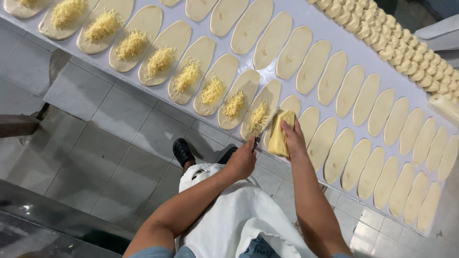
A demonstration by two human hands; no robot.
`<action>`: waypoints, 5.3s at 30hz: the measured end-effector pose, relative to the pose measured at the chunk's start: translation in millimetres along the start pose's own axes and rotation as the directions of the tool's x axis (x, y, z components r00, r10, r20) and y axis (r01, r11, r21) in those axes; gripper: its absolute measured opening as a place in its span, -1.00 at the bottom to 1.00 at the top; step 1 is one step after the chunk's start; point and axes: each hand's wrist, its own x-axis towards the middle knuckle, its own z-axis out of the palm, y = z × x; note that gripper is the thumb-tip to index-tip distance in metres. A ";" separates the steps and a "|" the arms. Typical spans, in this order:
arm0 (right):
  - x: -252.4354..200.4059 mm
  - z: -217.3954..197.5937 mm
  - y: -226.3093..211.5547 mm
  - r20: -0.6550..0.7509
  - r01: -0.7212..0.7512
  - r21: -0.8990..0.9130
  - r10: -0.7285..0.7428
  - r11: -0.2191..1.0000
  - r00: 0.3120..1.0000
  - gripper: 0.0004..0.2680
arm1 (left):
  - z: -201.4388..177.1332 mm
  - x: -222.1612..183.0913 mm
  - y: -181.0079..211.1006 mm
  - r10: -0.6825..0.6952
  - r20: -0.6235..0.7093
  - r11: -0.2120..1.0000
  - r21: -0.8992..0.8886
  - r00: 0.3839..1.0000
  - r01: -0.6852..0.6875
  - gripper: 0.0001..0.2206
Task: The person grates a block of cheese over flattened dough pieces on a table using a hand grater.
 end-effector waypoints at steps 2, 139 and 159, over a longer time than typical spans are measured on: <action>-6.9 -0.3 0.5 -0.034 -0.033 -0.110 0.029 0.993 0.999 -0.46 | 1.0 3.9 -2.4 0.054 -0.047 0.999 0.001 0.997 -0.054 -0.50; -63.4 -206.2 26.4 0.365 -0.202 0.208 0.116 0.957 0.924 -0.44 | 151.4 9.4 66.4 0.083 -0.162 0.997 0.022 0.983 -0.080 -0.53; -46.1 -160.4 -30.2 0.229 0.290 -0.907 -0.219 0.306 0.948 -0.43 | 188.9 3.7 43.6 -0.010 -0.144 1.000 0.014 0.989 0.012 -0.51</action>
